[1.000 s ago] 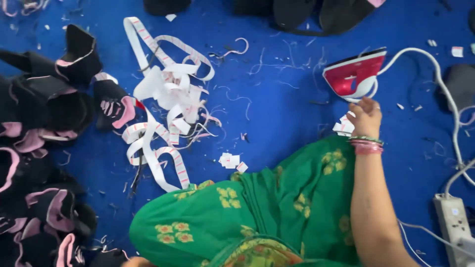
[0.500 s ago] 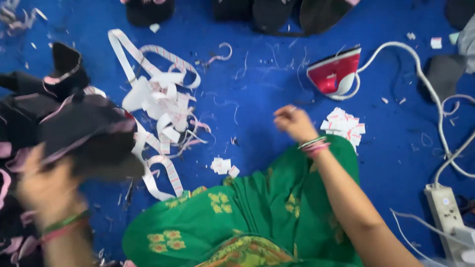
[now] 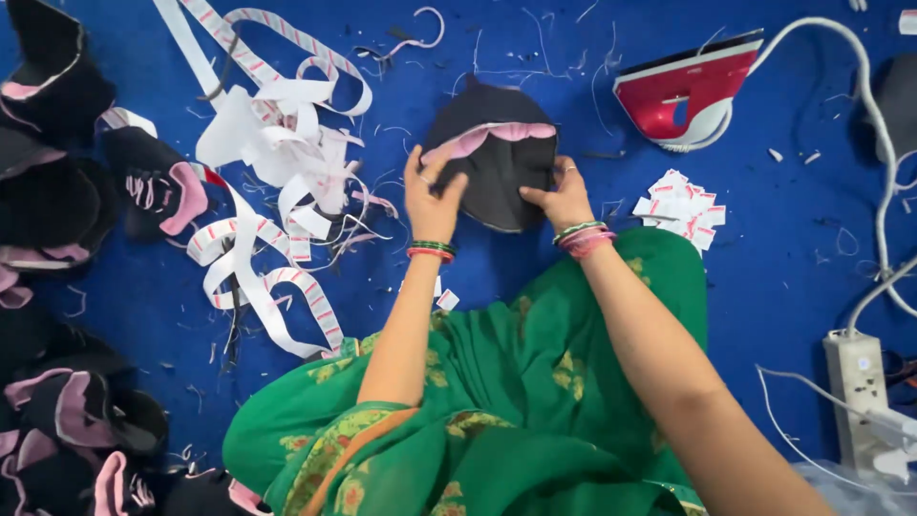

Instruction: Applying and ironing brand or size labels onto the interior components of shoe uppers.

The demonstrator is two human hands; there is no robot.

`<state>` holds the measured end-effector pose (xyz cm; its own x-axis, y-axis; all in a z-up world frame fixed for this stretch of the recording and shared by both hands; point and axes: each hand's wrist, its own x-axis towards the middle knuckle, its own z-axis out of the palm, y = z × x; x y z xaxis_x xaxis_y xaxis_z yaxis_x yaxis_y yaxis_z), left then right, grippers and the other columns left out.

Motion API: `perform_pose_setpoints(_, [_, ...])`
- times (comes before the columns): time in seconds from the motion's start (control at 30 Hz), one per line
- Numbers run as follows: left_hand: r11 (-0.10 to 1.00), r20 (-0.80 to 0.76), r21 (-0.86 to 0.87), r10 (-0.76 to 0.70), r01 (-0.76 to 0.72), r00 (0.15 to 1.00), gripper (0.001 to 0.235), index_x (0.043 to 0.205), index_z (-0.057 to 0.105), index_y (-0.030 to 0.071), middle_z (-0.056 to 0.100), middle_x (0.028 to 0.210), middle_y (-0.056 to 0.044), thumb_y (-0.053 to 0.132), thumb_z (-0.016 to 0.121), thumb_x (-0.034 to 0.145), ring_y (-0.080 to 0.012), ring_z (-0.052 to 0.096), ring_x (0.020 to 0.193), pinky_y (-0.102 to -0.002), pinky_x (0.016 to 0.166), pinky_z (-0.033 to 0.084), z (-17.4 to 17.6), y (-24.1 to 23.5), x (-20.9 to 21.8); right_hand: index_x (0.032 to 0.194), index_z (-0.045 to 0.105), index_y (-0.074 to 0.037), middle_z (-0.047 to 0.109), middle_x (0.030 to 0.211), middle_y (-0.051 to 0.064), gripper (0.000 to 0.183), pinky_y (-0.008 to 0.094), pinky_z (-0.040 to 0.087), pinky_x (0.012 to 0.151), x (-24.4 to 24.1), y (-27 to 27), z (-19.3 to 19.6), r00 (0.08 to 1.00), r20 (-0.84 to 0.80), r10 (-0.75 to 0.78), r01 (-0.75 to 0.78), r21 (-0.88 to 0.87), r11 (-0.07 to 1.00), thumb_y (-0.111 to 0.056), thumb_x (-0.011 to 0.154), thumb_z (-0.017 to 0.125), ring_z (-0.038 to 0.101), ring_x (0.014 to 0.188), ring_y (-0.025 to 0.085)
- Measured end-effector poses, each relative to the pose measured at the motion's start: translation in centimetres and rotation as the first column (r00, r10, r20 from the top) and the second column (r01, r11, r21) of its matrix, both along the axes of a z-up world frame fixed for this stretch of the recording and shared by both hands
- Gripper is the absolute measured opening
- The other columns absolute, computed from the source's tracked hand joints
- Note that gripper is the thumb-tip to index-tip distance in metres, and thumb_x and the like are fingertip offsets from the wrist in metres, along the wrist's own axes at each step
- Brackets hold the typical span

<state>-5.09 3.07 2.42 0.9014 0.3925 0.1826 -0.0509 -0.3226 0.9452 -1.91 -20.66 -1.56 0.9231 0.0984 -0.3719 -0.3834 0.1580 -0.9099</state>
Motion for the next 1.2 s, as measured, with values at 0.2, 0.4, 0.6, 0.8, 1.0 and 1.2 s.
perform_pose_setpoints(0.2, [0.963,-0.212,0.184,-0.157,0.197,0.964,0.089,0.145,0.054,0.012,0.023,0.164,-0.024,0.006,0.091,0.065,-0.0411,0.037,0.148,-0.042,0.119,0.04,0.2,-0.1,-0.6,0.126,0.053,0.0,0.071,0.112,0.018,0.061,0.038,0.057,0.088,-1.2,0.2,5.5,0.979,-0.095,0.179,-0.201,-0.574,0.794,-0.011,0.077,0.086,0.071,0.101,0.027])
perform_pose_setpoints(0.4, [0.919,-0.191,0.285,-0.222,0.271,0.956,0.088,0.149,0.053,0.015,0.017,0.169,-0.024,0.0,0.085,0.068,-0.0443,0.029,0.155,-0.041,0.122,0.037,0.6,-0.3,-0.5,0.116,0.063,0.002,0.073,0.092,0.017,0.038,0.037,0.058,0.068,-2.9,-6.5,5.6,0.968,0.135,0.21,-0.046,-0.73,0.682,-0.01,0.084,0.079,0.072,0.076,0.023])
perform_pose_setpoints(0.6, [0.926,-0.119,0.277,-0.232,0.256,0.966,0.058,0.128,0.074,0.024,0.021,0.168,-0.023,0.004,0.082,0.074,-0.0399,0.051,0.125,-0.042,0.11,0.045,4.2,0.3,0.1,0.102,0.07,0.0,0.072,0.087,0.005,0.013,0.027,0.063,0.065,-3.1,-18.8,9.7,0.975,0.06,-0.214,0.22,-0.378,0.899,-0.005,0.091,0.073,0.072,0.073,0.009])
perform_pose_setpoints(0.8, [0.741,-0.121,0.662,-0.039,0.111,0.992,0.024,0.105,0.082,0.022,0.06,0.121,-0.005,0.009,0.08,0.085,-0.0306,0.059,0.111,-0.045,0.1,0.047,5.1,-2.2,-1.6,0.097,0.072,0.0,0.072,0.081,0.004,0.011,0.025,0.057,0.058,-6.1,-25.5,4.6,0.934,0.052,-0.353,0.291,-0.682,0.671,-0.002,0.086,0.074,0.069,0.066,0.009])
perform_pose_setpoints(1.0, [0.62,-0.175,0.672,-0.396,0.404,0.901,0.041,0.131,0.071,0.011,0.057,0.145,-0.016,0.006,0.071,0.09,-0.0367,0.052,0.136,-0.047,0.115,0.042,4.1,-5.6,-0.1,0.099,0.074,-0.001,0.072,0.084,0.003,0.013,0.025,0.057,0.061,-6.9,-28.0,1.9,0.858,0.209,-0.47,0.488,-0.615,0.619,0.0,0.086,0.076,0.067,0.07,0.008])
perform_pose_setpoints(1.2, [0.386,-0.361,0.817,-0.236,0.428,0.902,0.078,0.146,0.059,0.017,0.049,0.145,-0.026,0.023,0.075,0.07,-0.0459,0.04,0.138,-0.061,0.117,0.028,1.4,-7.3,0.7,0.103,0.078,-0.006,0.065,0.099,0.012,0.034,0.033,0.056,0.073,-6.9,-25.4,3.6,0.927,0.371,-0.06,0.353,-0.805,0.477,0.003,0.071,0.083,0.066,0.08,0.021])
